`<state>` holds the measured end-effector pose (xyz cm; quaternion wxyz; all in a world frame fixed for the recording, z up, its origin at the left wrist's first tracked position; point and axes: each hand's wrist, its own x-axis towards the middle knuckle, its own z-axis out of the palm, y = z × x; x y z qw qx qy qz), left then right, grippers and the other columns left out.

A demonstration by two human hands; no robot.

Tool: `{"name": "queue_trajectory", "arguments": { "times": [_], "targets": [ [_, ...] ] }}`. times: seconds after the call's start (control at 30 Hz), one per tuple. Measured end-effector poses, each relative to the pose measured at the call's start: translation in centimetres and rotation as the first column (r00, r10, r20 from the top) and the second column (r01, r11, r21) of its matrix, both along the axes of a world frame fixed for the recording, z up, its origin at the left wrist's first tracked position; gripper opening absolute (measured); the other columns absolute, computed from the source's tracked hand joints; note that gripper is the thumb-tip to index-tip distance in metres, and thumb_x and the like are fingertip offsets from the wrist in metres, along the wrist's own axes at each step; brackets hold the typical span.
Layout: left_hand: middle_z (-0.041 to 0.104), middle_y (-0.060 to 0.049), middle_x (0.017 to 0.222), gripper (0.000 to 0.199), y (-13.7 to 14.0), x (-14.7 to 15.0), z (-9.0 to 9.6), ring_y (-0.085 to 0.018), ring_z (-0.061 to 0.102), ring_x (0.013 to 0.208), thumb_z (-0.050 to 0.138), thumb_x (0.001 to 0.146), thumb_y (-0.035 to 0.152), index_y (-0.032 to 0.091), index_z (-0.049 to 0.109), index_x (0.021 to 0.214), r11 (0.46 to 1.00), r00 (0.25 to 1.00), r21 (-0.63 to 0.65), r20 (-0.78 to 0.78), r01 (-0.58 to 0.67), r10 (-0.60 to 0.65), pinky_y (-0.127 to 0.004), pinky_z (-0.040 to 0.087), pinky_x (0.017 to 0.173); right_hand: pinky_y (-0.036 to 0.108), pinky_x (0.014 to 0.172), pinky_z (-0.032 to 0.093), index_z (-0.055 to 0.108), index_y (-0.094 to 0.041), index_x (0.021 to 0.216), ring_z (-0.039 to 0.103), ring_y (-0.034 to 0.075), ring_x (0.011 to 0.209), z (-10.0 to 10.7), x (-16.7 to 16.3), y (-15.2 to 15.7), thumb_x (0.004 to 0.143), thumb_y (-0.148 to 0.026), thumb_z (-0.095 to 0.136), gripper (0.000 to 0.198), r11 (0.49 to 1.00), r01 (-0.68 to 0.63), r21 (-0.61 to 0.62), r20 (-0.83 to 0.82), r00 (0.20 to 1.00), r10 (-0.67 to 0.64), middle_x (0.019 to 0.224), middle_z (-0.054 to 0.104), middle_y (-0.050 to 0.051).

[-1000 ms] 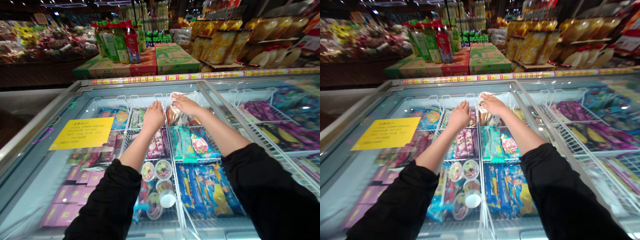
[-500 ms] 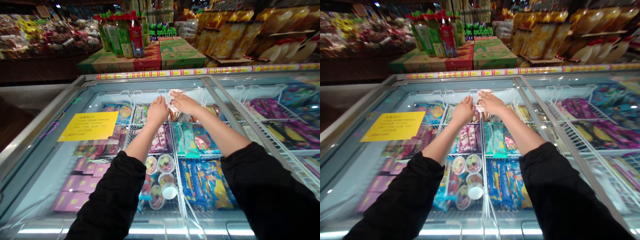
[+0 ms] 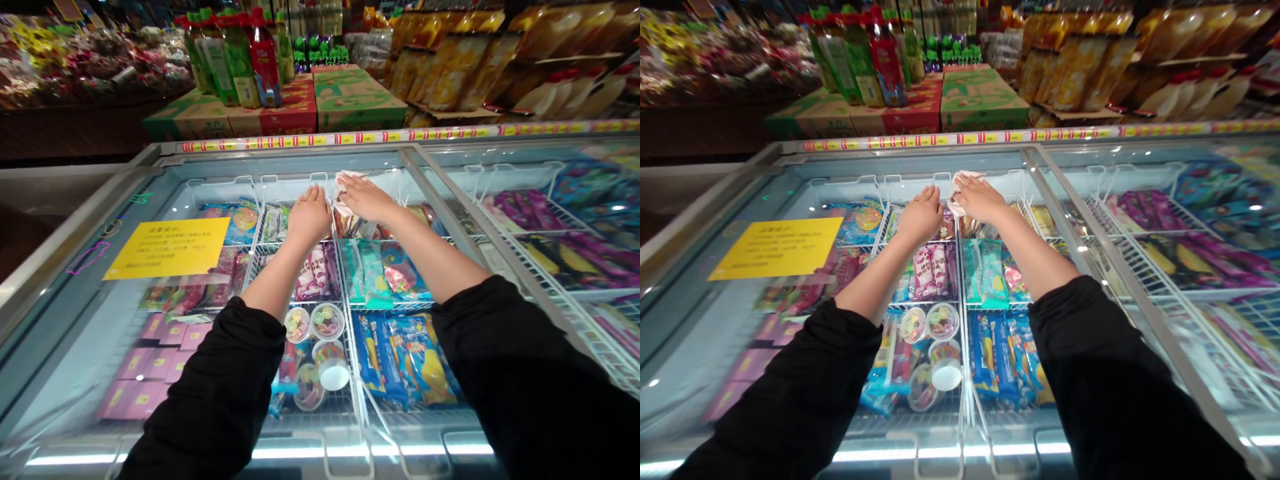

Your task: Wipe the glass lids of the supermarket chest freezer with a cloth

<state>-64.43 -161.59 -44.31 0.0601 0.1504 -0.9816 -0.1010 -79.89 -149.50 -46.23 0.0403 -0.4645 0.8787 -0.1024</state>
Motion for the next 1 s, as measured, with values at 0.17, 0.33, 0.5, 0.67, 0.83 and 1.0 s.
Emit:
{"name": "queue_trajectory", "arguments": {
  "times": [0.17, 0.33, 0.5, 0.67, 0.83, 1.0],
  "targets": [
    [0.033, -0.016, 0.174, 0.060, -0.2, -0.1, -0.2, -0.023, 0.031, 0.162, 0.030, 0.109, 0.025, 0.003, 0.035, 0.165, 1.000, 1.000, 0.018, 0.001, 0.001, -0.001, -0.035, 0.024, 0.133, 0.051, 0.135, 0.019, 0.028, -0.032, 0.171, 0.022, 0.029, 0.164, 0.4, 1.4, 4.6, 0.107, -0.053, 0.029, 0.068, 0.994, -0.110, -0.001, 0.011, 0.994, 0.110, 0.179, 0.023, -0.004],
    [0.033, -0.016, 0.174, 0.061, -0.1, 0.0, -0.1, -0.024, 0.030, 0.163, 0.029, 0.109, 0.025, 0.003, 0.035, 0.165, 1.000, 1.000, 0.025, 0.000, 0.001, -0.001, -0.036, 0.023, 0.133, 0.053, 0.135, 0.016, 0.025, -0.020, 0.172, 0.017, 0.032, 0.165, 0.9, -1.0, 4.5, 0.106, -0.053, 0.027, 0.073, 0.994, 0.076, 0.083, 0.001, 0.997, -0.077, 0.180, 0.019, 0.006],
    [0.033, -0.015, 0.174, 0.060, -0.1, 0.0, -0.1, -0.023, 0.030, 0.163, 0.028, 0.110, 0.025, 0.003, 0.036, 0.165, 1.000, 1.000, 0.012, 0.003, 0.001, -0.001, -0.035, 0.023, 0.133, 0.053, 0.135, 0.014, 0.026, -0.017, 0.171, 0.017, 0.031, 0.165, 1.0, 0.7, 2.9, 0.106, -0.048, 0.027, 0.072, 0.992, 0.104, 0.073, -0.020, 0.995, -0.102, 0.179, 0.021, 0.008],
    [0.031, -0.015, 0.174, 0.060, -0.2, 0.0, -0.1, -0.023, 0.029, 0.163, 0.029, 0.110, 0.026, 0.004, 0.035, 0.165, 1.000, 1.000, -0.002, 0.016, 0.007, -0.007, -0.035, 0.023, 0.133, 0.053, 0.135, 0.016, 0.022, -0.028, 0.172, 0.017, 0.027, 0.165, 1.6, 4.0, 7.2, 0.107, -0.050, 0.025, 0.069, 0.996, -0.066, 0.061, -0.013, 0.998, 0.067, 0.179, 0.019, -0.001],
    [0.031, -0.015, 0.174, 0.060, -0.2, 0.0, 0.1, -0.023, 0.029, 0.163, 0.030, 0.110, 0.027, 0.004, 0.034, 0.165, 1.000, 1.000, 0.004, 0.029, 0.001, -0.001, -0.035, 0.023, 0.134, 0.058, 0.134, 0.016, 0.023, -0.021, 0.172, 0.016, 0.031, 0.165, 2.3, 2.6, 9.6, 0.106, -0.045, 0.025, 0.070, 0.986, 0.107, 0.131, 0.007, 0.994, -0.109, 0.180, 0.018, 0.002],
    [0.032, -0.016, 0.174, 0.060, -0.2, -0.2, -0.2, -0.024, 0.030, 0.163, 0.030, 0.110, 0.027, 0.003, 0.035, 0.165, 1.000, 1.000, 0.002, 0.016, 0.003, -0.003, -0.036, 0.025, 0.133, 0.057, 0.134, 0.016, 0.023, -0.016, 0.172, 0.017, 0.032, 0.165, 2.1, 2.0, 6.2, 0.106, -0.041, 0.027, 0.071, 0.980, 0.173, 0.102, -0.017, 0.985, -0.172, 0.179, 0.020, 0.006]
  ]
}}
